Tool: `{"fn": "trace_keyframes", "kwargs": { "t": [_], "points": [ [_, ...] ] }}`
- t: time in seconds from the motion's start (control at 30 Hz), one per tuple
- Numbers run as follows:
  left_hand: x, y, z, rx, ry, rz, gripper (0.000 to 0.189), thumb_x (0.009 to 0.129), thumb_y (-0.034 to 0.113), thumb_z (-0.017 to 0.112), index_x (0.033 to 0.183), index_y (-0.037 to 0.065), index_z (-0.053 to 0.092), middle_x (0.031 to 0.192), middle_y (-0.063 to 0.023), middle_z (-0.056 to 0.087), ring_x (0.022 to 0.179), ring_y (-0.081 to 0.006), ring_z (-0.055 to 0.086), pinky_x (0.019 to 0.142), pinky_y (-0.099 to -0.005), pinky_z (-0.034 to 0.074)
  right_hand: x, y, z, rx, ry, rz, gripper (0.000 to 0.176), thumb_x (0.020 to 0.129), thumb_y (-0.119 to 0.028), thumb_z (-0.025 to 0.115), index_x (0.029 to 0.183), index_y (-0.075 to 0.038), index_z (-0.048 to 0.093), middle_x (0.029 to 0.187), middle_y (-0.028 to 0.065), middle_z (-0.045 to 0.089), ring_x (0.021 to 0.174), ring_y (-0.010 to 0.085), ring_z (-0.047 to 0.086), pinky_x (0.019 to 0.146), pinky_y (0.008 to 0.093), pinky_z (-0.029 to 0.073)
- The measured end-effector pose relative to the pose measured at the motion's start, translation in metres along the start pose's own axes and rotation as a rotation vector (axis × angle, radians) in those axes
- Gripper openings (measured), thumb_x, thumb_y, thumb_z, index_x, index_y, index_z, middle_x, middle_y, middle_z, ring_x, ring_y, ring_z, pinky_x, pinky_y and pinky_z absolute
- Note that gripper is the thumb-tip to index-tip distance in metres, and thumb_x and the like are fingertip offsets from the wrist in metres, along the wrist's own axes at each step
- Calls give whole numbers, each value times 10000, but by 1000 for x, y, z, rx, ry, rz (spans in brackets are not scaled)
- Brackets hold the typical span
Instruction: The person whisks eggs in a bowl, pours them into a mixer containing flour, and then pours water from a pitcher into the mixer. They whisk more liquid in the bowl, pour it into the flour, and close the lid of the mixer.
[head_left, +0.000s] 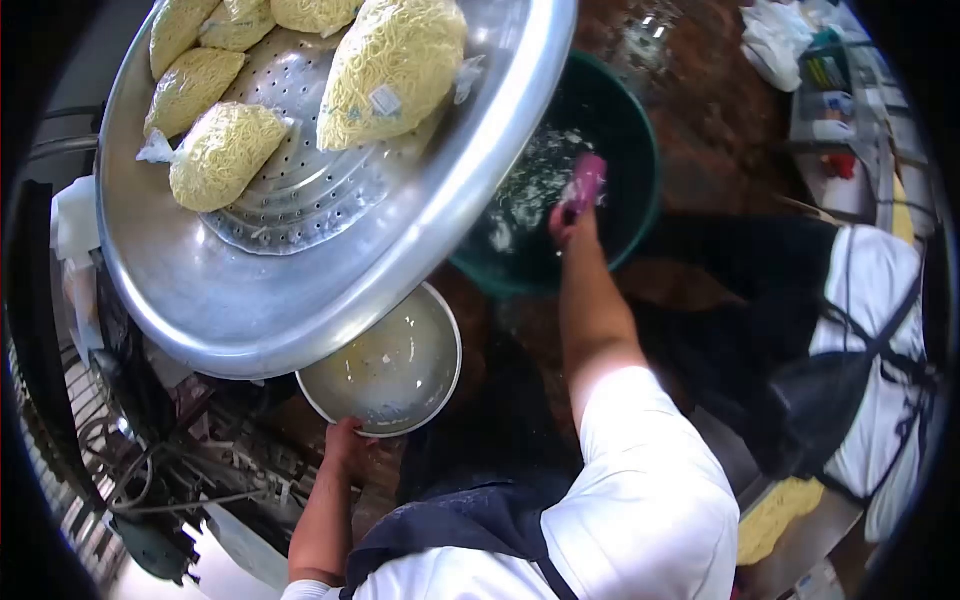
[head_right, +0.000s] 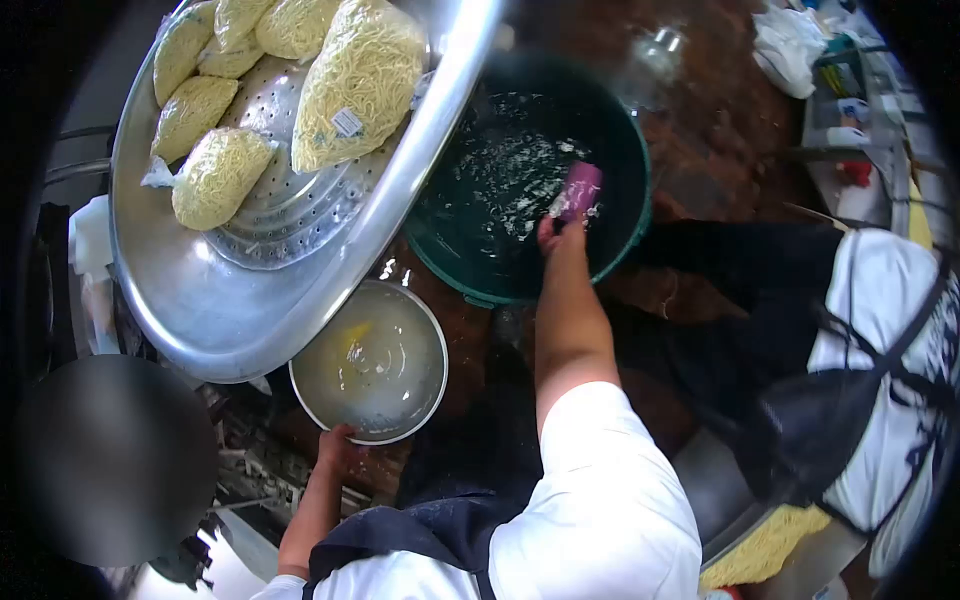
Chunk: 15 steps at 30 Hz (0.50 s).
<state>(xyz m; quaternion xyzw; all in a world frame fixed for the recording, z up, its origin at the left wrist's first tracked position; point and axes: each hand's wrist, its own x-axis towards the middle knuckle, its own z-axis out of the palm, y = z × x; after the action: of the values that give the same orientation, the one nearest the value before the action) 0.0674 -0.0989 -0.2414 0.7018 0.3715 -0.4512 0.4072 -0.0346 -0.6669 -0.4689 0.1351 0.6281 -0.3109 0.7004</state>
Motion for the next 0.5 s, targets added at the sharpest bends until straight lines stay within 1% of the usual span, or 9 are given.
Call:
{"fn": "trace_keyframes", "kwargs": {
  "t": [0.03, 0.1, 0.17, 0.23, 0.3, 0.37, 0.4, 0.47, 0.5],
  "points": [
    [12, -7, -3, -12, 33, -1, 388, 740, 59, 518, 1111, -56, 525, 1015, -182, 590, 826, -353, 627, 595, -420, 564, 29, -7, -2, 56, -78, -39, 543, 862, -565, 537, 842, -24, 578, 659, 95, 571, 424, 166, 507, 388, 226, 466],
    [42, -34, -28, 278, -46, 187, 384, 758, 85, 519, 1115, -55, 535, 1018, -191, 592, 829, -351, 630, 591, -425, 565, 108, -49, -20, 156, -233, 306, 472, 927, -449, 490, 964, 14, 580, 739, 95, 581, 462, 146, 498, 366, 232, 428],
    [-23, 17, 31, 103, 100, 25, 375, 774, 101, 511, 1111, -59, 551, 1017, -193, 593, 823, -340, 633, 582, -413, 564, 268, -104, -56, -135, -704, 209, 397, 915, -303, 547, 1095, 50, 536, 861, 133, 596, 560, 223, 546, 512, 323, 506],
    [-3, 0, 15, 31, 71, 14, 403, 783, 116, 504, 1126, -94, 515, 1026, -210, 577, 821, -345, 633, 571, -404, 561, 42, -37, 1, -522, -74, -495, 264, 861, -222, 635, 1018, -13, 602, 782, 138, 629, 656, 239, 660, 478, 318, 536],
    [-5, 4, 27, -147, 79, 63, 394, 791, 91, 493, 1136, -98, 480, 1031, -215, 573, 804, -351, 638, 607, -418, 576, -49, -26, 1, -1497, 84, -1067, 273, 839, -236, 660, 964, 1, 608, 803, 168, 637, 716, 273, 664, 589, 361, 541],
    [4, 0, 22, -273, 47, 92, 376, 794, 73, 487, 1128, -100, 470, 1026, -215, 576, 771, -341, 643, 619, -418, 585, -100, -18, -3, -1727, 4, -1732, 264, 825, -239, 679, 899, 7, 616, 812, 173, 640, 756, 308, 646, 671, 391, 512],
    [8, 2, 20, -257, 40, 114, 374, 794, 73, 482, 1129, -93, 470, 1036, -210, 577, 785, -335, 646, 641, -419, 586, -132, -15, 0, -1724, -22, -1753, 264, 825, -239, 679, 899, 7, 616, 812, 173, 640, 756, 308, 646, 671, 391, 512],
    [15, 5, 16, -264, 28, 137, 373, 795, 73, 477, 1131, -87, 471, 1045, -204, 579, 799, -330, 650, 662, -419, 588, -204, -4, -2, -1839, -452, -1706, 215, 812, -227, 685, 851, -22, 636, 832, 152, 644, 780, 329, 617, 707, 402, 483],
    [18, 7, 13, -258, 24, 154, 376, 793, 72, 474, 1135, -84, 471, 1042, -200, 585, 815, -331, 652, 675, -421, 587, -239, 3, -2, -1843, -476, -1726, 215, 812, -227, 685, 851, -22, 636, 832, 152, 644, 780, 329, 617, 707, 402, 483]
  ]
}}
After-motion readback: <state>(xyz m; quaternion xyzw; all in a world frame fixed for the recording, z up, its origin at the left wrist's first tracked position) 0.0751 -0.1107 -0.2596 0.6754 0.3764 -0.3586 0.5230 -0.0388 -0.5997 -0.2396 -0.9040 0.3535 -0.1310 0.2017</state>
